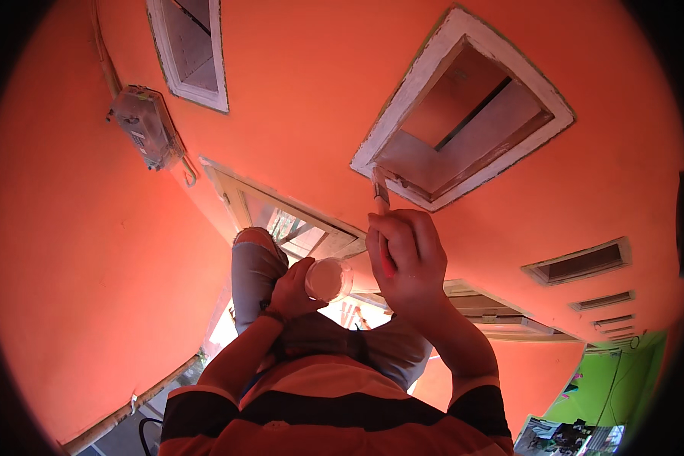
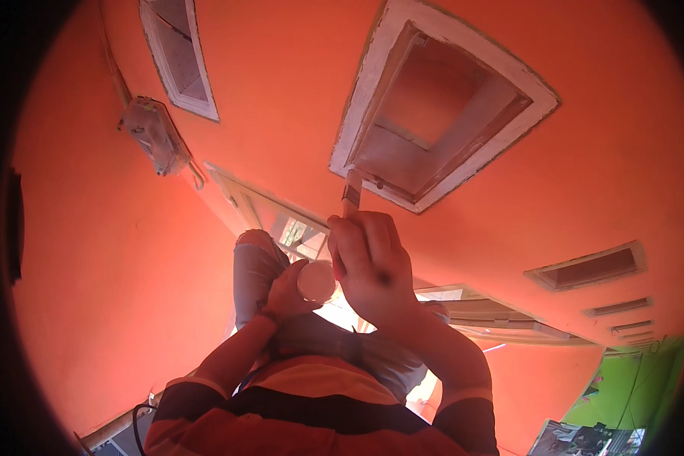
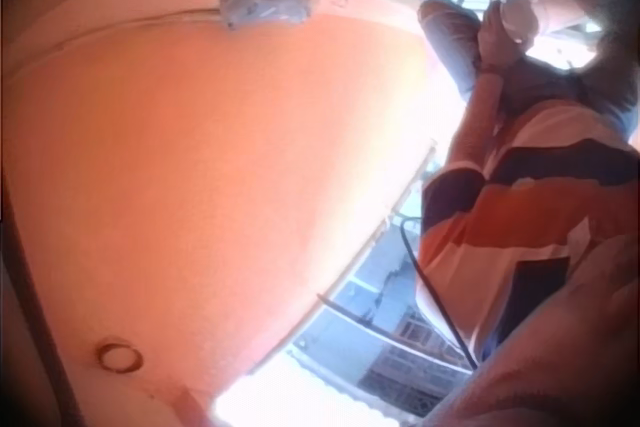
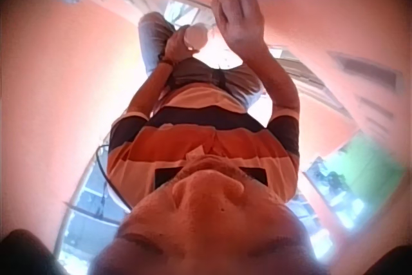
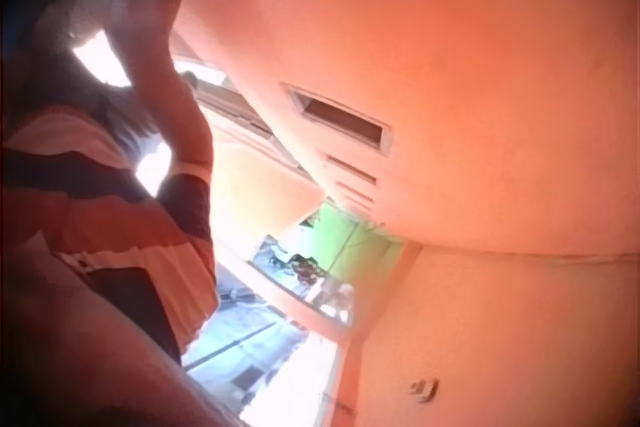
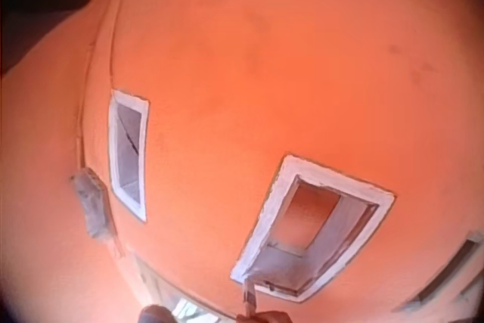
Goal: The person paints the white trim around ceiling recesses using a small paintbrush and a paint can. They repeatedly dip the brush into the can and apply white paint along the edges of the rectangular ceiling openings.
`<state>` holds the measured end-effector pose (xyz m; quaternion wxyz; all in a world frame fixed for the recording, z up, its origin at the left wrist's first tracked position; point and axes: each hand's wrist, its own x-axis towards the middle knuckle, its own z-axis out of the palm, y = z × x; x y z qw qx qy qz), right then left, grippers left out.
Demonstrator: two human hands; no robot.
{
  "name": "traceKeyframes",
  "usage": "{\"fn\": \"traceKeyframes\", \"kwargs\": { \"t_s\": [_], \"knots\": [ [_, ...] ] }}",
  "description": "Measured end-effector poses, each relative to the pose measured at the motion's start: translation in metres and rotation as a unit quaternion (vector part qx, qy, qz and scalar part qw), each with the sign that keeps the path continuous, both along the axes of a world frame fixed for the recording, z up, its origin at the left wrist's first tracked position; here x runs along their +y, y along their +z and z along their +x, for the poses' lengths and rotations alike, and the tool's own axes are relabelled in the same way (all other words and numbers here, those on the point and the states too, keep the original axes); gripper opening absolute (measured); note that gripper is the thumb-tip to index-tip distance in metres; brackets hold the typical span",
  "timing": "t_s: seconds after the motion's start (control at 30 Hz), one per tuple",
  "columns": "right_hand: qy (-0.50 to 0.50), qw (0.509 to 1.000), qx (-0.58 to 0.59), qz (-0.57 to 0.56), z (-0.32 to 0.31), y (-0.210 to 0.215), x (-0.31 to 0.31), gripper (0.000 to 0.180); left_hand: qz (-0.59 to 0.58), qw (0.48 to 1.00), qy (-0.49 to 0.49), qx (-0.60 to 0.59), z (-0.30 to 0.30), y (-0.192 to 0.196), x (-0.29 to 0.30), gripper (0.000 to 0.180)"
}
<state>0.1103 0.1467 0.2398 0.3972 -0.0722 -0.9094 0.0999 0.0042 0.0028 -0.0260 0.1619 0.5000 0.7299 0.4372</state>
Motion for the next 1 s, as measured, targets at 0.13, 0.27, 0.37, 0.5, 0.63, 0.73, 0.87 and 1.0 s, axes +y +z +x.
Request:
{"fn": "traceKeyframes", "kwargs": {
  "t_s": [0.13, 0.27, 0.37, 0.5, 0.63, 0.73, 0.87, 1.0],
  "knots": [
    [-0.005, 0.999, -0.009, 0.038, 0.007, -0.012, 0.006, 0.051, -0.017, 1.0, 0.005, -0.002, 0.002, 0.002, 0.0, 0.098],
    [-0.021, 0.999, -0.005, 0.039, 0.017, -0.011, 0.007, 0.051, -0.018, 1.0, 0.005, -0.002, 0.002, -0.001, 0.002, 0.099],
    [0.023, 0.999, 0.009, 0.031, 0.008, 0.002, -0.001, 0.038, -0.064, 0.997, 0.01, -0.037, 0.003, 0.003, 0.004, 0.1],
    [-0.006, 1.0, -0.016, 0.02, 0.01, 0.0, 0.009, 0.039, -0.031, 0.999, 0.019, -0.022, 0.005, -0.002, 0.005, 0.101],
    [-0.062, 0.998, -0.019, 0.003, 0.027, -0.003, 0.01, 0.04, -0.017, 1.0, 0.023, -0.011, 0.006, -0.004, 0.006, 0.101],
    [-0.011, 1.0, 0.01, 0.017, 0.013, 0.005, 0.0, 0.04, -0.025, 0.999, 0.015, -0.014, 0.006, -0.005, 0.007, 0.102],
    [-0.026, 1.0, 0.005, -0.006, 0.001, -0.002, 0.004, 0.034, -0.009, 1.0, 0.009, -0.006, 0.004, -0.007, 0.007, 0.102],
    [-0.047, 0.999, -0.015, -0.003, 0.017, 0.004, 0.009, 0.041, -0.013, 1.0, 0.016, -0.007, 0.005, -0.006, 0.008, 0.103]
  ]
}}
